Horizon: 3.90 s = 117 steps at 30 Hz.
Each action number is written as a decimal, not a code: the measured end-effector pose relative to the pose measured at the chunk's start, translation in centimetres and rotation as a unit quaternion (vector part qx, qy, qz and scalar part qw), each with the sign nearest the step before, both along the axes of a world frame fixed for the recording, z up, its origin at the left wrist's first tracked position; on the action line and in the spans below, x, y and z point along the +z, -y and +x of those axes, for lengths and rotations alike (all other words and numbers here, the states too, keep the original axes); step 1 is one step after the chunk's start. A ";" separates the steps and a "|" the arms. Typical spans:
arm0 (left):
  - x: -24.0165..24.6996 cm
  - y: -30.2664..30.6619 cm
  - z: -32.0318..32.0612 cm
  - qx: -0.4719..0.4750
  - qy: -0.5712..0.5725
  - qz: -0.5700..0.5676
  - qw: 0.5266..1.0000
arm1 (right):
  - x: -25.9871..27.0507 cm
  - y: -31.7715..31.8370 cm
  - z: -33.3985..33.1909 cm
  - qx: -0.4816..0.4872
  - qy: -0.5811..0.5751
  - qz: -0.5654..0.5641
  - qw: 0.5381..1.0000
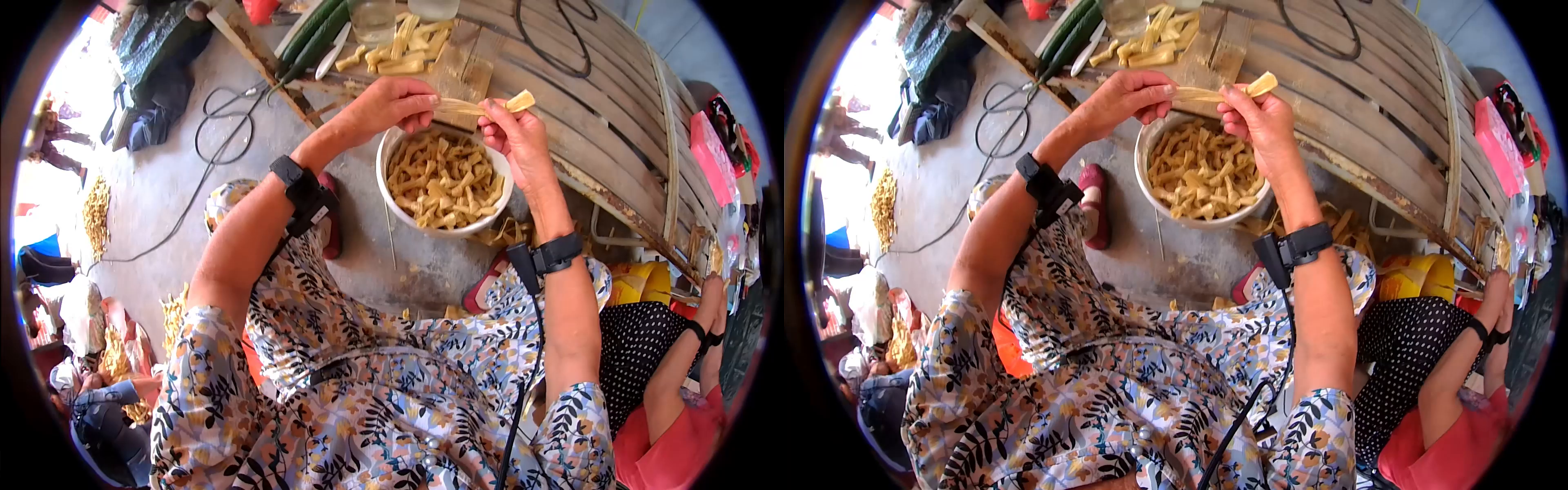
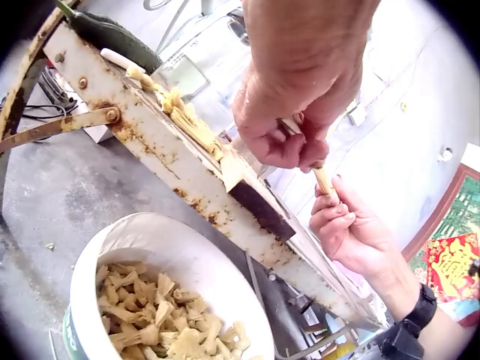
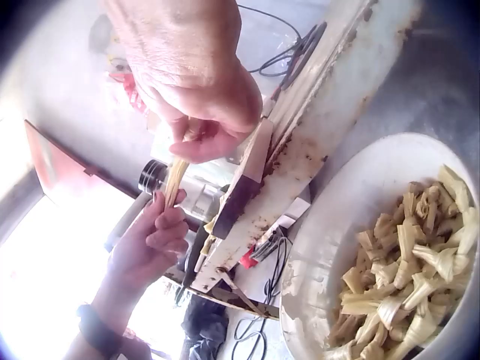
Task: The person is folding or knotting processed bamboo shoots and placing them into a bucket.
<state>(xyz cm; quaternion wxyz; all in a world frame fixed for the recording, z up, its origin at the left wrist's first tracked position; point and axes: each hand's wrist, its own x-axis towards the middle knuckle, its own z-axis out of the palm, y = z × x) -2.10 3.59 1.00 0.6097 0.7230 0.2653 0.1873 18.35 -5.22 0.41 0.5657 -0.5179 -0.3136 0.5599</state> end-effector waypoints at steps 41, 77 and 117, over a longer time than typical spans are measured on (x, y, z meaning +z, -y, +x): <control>-2.0 -6.7 1.0 0.190 0.148 -0.169 0.956 | -0.1 -1.6 2.0 0.002 0.056 -0.032 0.998; -0.2 7.0 -3.8 0.042 -0.101 -0.003 0.994 | -17.3 2.0 -0.4 0.317 0.590 0.082 0.738; -17.8 2.0 11.1 -0.216 -0.366 0.294 0.856 | -0.4 4.4 9.5 0.309 0.360 -0.097 0.875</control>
